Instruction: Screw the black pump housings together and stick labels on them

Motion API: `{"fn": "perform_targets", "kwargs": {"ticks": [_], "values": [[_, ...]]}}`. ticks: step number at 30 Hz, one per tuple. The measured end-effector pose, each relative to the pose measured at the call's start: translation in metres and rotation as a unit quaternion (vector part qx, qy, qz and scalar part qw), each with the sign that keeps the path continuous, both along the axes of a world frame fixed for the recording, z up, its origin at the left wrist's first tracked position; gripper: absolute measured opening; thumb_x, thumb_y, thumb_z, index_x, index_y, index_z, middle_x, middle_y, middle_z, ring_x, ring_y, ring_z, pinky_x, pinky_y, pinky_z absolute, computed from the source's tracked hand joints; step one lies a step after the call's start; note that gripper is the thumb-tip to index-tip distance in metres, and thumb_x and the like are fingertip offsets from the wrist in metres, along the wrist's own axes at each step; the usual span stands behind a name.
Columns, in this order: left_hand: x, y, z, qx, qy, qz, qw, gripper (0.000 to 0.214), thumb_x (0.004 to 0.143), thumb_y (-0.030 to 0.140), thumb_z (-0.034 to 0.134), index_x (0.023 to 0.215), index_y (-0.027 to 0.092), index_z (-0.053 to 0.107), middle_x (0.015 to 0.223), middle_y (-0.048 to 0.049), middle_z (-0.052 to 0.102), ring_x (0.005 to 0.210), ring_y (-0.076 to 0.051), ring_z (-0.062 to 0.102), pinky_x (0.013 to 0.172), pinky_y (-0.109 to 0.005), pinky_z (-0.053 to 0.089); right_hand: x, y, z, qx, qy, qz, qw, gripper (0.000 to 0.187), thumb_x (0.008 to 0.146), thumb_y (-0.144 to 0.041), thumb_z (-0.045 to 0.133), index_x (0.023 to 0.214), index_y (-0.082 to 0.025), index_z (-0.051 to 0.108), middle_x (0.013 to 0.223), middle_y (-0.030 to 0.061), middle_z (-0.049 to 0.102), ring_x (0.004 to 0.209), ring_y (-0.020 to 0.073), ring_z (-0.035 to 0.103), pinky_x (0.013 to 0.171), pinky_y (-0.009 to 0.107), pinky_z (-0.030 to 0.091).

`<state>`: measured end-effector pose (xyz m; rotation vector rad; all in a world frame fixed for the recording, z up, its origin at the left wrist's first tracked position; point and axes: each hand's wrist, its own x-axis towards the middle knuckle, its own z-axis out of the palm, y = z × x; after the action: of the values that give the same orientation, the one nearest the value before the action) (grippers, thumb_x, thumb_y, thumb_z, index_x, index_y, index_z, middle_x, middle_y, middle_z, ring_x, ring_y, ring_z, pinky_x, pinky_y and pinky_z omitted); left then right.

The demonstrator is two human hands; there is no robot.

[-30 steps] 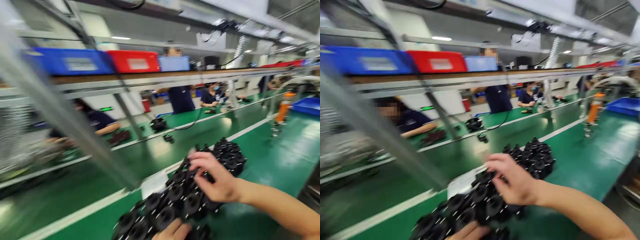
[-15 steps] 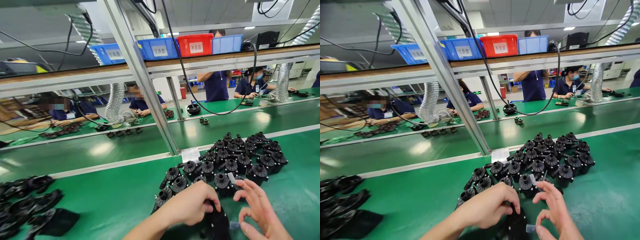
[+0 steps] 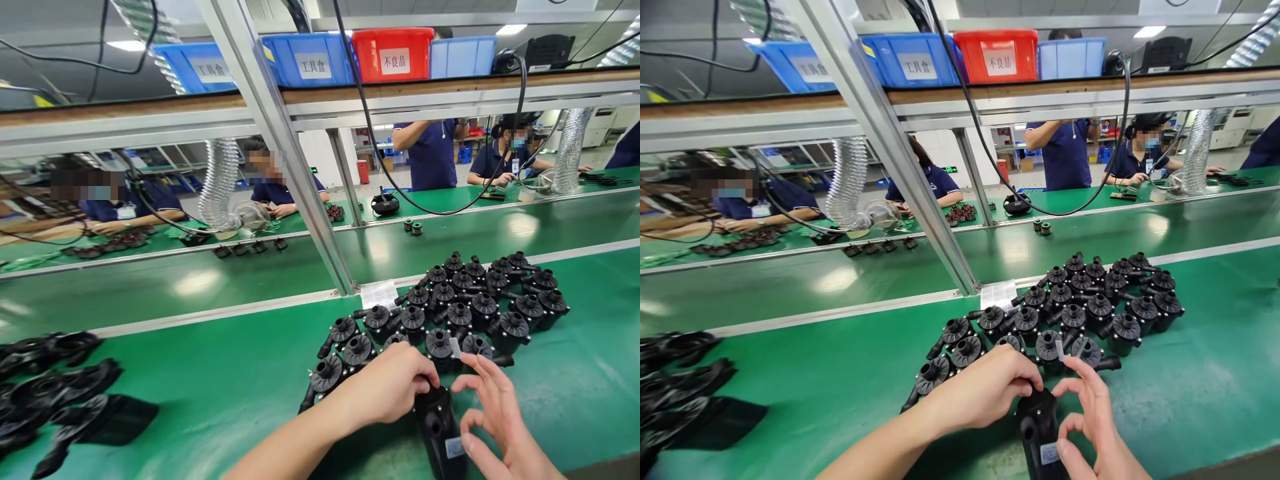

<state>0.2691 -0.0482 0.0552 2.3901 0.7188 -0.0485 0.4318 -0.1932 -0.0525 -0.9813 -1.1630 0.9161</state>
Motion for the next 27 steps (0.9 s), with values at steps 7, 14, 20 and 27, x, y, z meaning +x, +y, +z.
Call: {"fn": "perform_targets", "kwargs": {"ticks": [7,14,20,27], "values": [[0.003,0.003,-0.004,-0.007,-0.001,0.003,1.0,0.031,0.092,0.007,0.065,0.108,0.022,0.087,0.1,-0.008,0.088,0.093,-0.025,0.082,0.084,-0.028,0.055,0.001,0.004,0.002,-0.014,-0.006,0.019,1.0,0.058,0.106,-0.026,0.047,0.156,-0.044,0.025,0.166,0.0139,0.018,0.122,0.0281,0.052,0.069,0.032,0.054],[0.003,0.005,-0.005,-0.001,-0.001,-0.004,1.0,0.031,0.092,0.008,0.064,0.108,0.022,0.087,0.099,-0.0086,0.088,0.094,-0.025,0.082,0.082,-0.027,0.055,0.002,0.006,-0.008,-0.004,-0.029,0.036,0.999,0.065,0.103,-0.027,0.05,0.16,-0.044,0.023,0.169,0.0138,0.014,0.123,0.0286,0.053,0.069,0.032,0.056],[0.002,0.006,-0.005,0.02,-0.006,-0.02,1.0,0.03,0.091,0.009,0.063,0.104,0.022,0.087,0.09,-0.0069,0.087,0.081,-0.021,0.079,0.071,-0.025,0.05,0.003,0.006,-0.013,0.012,-0.048,0.035,0.998,0.067,0.104,-0.025,0.049,0.163,-0.042,0.022,0.17,0.0148,0.013,0.124,0.0296,0.053,0.069,0.034,0.058],[0.002,0.006,-0.003,0.024,-0.008,-0.015,1.0,0.03,0.09,0.008,0.063,0.103,0.022,0.087,0.086,-0.0064,0.086,0.075,-0.02,0.076,0.068,-0.024,0.048,0.008,0.009,-0.023,0.047,-0.071,0.041,0.996,0.08,0.097,-0.014,0.052,0.164,-0.043,0.021,0.169,0.0165,0.015,0.121,0.0303,0.057,0.066,0.032,0.061]]}}
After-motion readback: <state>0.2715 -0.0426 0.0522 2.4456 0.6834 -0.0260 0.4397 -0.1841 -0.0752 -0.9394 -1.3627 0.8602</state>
